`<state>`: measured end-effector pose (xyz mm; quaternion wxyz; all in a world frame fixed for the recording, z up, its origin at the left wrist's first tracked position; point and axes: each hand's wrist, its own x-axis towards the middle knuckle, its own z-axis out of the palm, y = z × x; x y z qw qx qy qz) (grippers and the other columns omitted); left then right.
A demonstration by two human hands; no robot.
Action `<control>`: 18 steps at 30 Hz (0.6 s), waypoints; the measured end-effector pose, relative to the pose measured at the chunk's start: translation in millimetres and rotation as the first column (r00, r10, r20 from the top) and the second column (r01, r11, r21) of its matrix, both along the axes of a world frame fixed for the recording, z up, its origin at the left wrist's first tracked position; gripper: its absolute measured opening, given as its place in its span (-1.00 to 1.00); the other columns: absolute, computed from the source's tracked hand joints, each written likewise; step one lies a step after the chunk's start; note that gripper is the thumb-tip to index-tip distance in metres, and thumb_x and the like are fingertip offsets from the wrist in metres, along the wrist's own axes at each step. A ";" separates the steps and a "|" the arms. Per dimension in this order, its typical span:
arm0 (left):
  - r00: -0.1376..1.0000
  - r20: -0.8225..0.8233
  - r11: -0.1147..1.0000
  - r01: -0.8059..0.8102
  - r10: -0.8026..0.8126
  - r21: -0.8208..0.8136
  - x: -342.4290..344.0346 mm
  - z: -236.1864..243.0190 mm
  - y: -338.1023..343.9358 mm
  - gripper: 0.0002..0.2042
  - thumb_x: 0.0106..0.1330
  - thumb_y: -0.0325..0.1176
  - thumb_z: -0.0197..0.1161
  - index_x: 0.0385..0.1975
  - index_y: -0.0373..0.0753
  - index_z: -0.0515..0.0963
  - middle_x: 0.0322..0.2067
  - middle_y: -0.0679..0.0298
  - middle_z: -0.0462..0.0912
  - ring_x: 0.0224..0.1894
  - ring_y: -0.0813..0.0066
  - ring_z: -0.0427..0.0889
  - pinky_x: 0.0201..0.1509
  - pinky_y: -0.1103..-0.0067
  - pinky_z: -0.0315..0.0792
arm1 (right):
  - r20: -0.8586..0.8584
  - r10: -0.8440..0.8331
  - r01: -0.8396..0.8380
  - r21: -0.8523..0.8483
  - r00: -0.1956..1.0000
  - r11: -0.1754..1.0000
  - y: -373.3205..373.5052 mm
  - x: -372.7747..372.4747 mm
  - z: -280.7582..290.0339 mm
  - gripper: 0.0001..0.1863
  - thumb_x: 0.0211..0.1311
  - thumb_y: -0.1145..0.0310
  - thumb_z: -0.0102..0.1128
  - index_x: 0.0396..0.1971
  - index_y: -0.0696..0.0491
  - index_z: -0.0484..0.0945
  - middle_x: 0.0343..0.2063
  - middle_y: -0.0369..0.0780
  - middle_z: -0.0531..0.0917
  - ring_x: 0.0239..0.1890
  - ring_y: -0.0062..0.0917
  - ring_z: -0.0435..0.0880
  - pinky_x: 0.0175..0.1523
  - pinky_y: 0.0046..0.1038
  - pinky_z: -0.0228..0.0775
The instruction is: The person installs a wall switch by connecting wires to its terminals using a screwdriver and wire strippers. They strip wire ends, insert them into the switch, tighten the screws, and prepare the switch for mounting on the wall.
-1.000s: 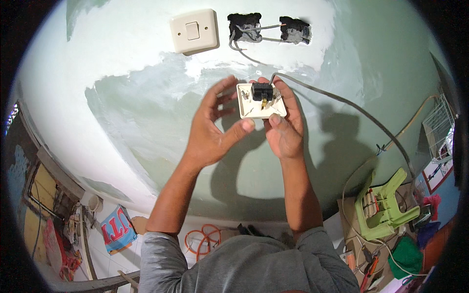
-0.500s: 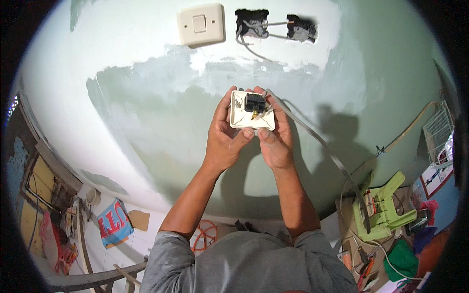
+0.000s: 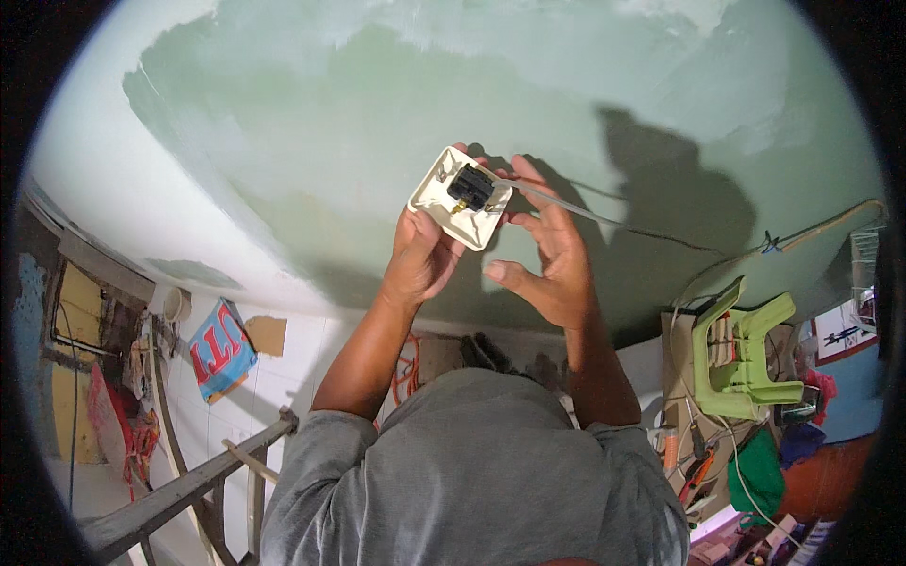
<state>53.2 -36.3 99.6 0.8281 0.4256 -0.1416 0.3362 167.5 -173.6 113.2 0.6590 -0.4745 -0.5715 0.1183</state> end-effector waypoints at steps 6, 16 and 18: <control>0.995 0.002 0.987 0.102 -0.103 -0.128 -21.6 -39.2 2.3 0.03 0.26 0.26 0.33 0.53 -0.30 0.02 0.37 -0.03 0.34 0.45 -0.05 0.33 0.39 0.12 0.49 | -0.248 -0.053 -0.030 -0.317 0.967 0.948 -53.9 -14.0 4.9 -0.11 0.06 0.38 0.51 0.42 0.13 0.29 0.34 0.03 0.46 0.26 -0.35 0.59 0.30 -0.28 0.42; 0.981 -0.142 0.939 0.081 -0.135 -0.333 -45.8 -105.3 2.9 0.03 0.30 0.24 0.33 0.57 -0.22 -0.08 0.53 -0.07 0.02 0.49 -0.08 0.20 0.46 -0.02 0.28 | -0.459 0.324 -0.432 -0.150 0.827 0.889 -63.7 -10.0 -14.0 -0.42 0.59 -0.05 -0.11 0.36 0.03 0.46 0.01 -0.12 0.69 -0.20 -0.49 0.70 -0.06 -0.42 0.58; 0.977 -0.150 0.949 0.098 -0.149 -0.300 -56.6 -100.1 2.6 0.02 0.34 0.22 0.29 0.60 -0.12 -0.18 0.58 -0.02 -0.10 0.52 -0.10 0.15 0.52 -0.05 0.16 | -0.245 0.320 -0.368 -0.184 0.915 0.911 -63.9 -13.7 -14.4 -0.47 0.62 -0.02 -0.17 0.28 -0.02 0.55 -0.04 -0.10 0.71 -0.11 -0.46 0.72 -0.05 -0.39 0.61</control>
